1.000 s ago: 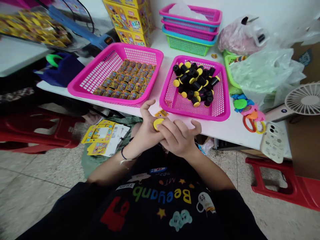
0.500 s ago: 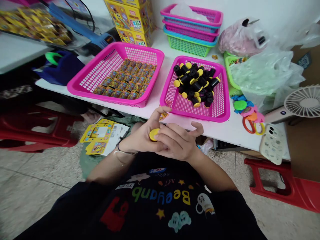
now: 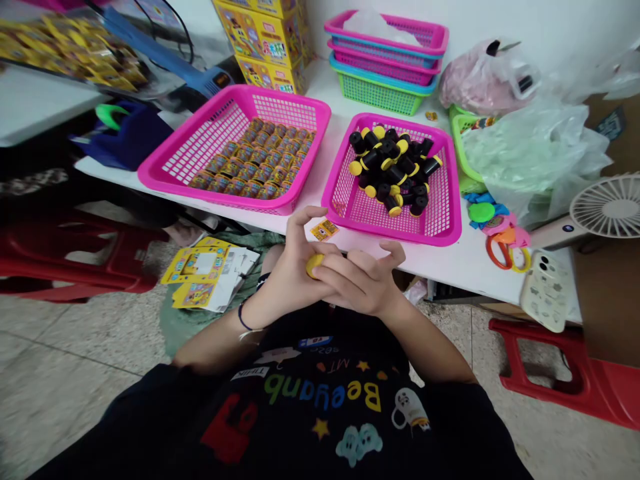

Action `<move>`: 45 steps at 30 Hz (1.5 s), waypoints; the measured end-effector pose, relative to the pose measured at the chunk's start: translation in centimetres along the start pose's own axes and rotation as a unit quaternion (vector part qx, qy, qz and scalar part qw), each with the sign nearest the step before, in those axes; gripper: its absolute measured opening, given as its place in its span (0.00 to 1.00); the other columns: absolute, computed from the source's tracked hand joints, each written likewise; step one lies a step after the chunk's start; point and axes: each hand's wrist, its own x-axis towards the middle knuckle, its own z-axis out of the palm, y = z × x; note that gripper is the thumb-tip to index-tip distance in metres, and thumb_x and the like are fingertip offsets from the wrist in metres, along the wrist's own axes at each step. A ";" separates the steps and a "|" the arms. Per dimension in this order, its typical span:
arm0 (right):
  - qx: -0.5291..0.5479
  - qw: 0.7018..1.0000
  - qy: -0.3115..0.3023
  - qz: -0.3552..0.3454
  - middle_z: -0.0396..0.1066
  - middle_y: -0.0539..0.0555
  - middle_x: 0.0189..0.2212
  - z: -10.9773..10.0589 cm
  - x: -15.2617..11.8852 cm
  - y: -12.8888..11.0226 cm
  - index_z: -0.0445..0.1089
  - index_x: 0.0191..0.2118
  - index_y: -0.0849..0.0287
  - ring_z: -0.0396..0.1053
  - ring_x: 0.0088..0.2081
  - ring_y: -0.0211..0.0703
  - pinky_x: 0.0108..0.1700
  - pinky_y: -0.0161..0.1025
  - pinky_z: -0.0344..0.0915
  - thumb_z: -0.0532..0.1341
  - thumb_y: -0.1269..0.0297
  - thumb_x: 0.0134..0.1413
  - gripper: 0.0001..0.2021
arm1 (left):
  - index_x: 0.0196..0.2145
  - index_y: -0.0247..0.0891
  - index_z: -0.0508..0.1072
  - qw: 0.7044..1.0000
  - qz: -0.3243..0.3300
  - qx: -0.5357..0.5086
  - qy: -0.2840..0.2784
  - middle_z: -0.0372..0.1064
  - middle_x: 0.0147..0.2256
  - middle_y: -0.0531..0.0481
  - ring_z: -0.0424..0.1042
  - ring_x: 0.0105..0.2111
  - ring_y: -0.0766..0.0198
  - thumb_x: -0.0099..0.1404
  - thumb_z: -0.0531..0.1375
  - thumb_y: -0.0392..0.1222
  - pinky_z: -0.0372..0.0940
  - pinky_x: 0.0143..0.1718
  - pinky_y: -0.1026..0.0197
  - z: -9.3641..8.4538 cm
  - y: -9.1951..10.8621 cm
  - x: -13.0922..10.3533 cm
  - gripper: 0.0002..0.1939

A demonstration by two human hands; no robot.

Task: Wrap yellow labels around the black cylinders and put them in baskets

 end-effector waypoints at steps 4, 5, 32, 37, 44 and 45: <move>-0.017 0.999 0.017 0.034 0.81 0.44 0.37 0.5 -0.7 -0.3 0.77 0.45 0.44 0.67 0.40 0.45 0.65 0.52 0.49 0.67 0.59 0.65 0.05 | 0.59 0.45 0.50 0.998 0.039 0.058 0.012 0.67 0.41 0.52 0.74 0.39 0.65 0.58 0.66 0.32 0.70 0.35 0.63 -1.8 0.3 0.5 0.38; -0.010 0.999 0.011 0.051 0.80 0.46 0.38 0.6 -0.9 -0.4 0.77 0.47 0.44 0.67 0.41 0.46 0.64 0.53 0.49 0.69 0.60 0.62 0.08 | 0.57 0.45 0.53 0.997 0.033 0.069 0.007 0.67 0.42 0.52 0.74 0.40 0.65 0.59 0.67 0.34 0.71 0.37 0.63 -2.3 0.5 0.6 0.35; 0.366 0.790 -0.213 0.443 0.82 0.51 0.34 -2.0 -0.2 0.3 0.79 0.42 0.54 0.77 0.28 0.39 0.32 0.37 0.75 0.62 0.61 0.67 0.08 | 0.68 0.43 0.51 0.960 0.015 0.252 -0.121 0.82 0.46 0.48 0.81 0.51 0.55 0.62 0.74 0.35 0.74 0.49 0.59 -3.3 2.0 -0.3 0.46; 0.250 0.890 -0.165 0.344 0.81 0.54 0.37 -1.3 -0.5 -0.2 0.74 0.43 0.55 0.80 0.40 0.44 0.45 0.41 0.78 0.57 0.66 0.70 0.08 | 0.69 0.41 0.53 0.939 0.048 0.320 -0.118 0.79 0.49 0.45 0.80 0.50 0.56 0.68 0.68 0.36 0.74 0.49 0.58 -2.9 1.9 -0.3 0.39; 0.052 0.930 -0.064 0.359 0.80 0.56 0.39 -4.0 -2.1 1.2 0.73 0.48 0.54 0.80 0.40 0.46 0.44 0.44 0.78 0.55 0.68 0.70 0.10 | 0.49 0.40 0.78 0.912 0.032 0.406 -0.048 0.79 0.41 0.48 0.78 0.41 0.58 0.69 0.67 0.45 0.72 0.47 0.57 -8.8 4.6 5.3 0.13; 0.043 0.930 -0.069 0.359 0.80 0.55 0.39 -4.7 -2.4 1.4 0.73 0.49 0.54 0.80 0.40 0.46 0.43 0.44 0.78 0.56 0.69 0.69 0.10 | 0.48 0.40 0.79 0.911 0.001 0.413 -0.012 0.79 0.41 0.48 0.77 0.41 0.58 0.68 0.68 0.47 0.72 0.48 0.57 -10.5 4.7 7.1 0.13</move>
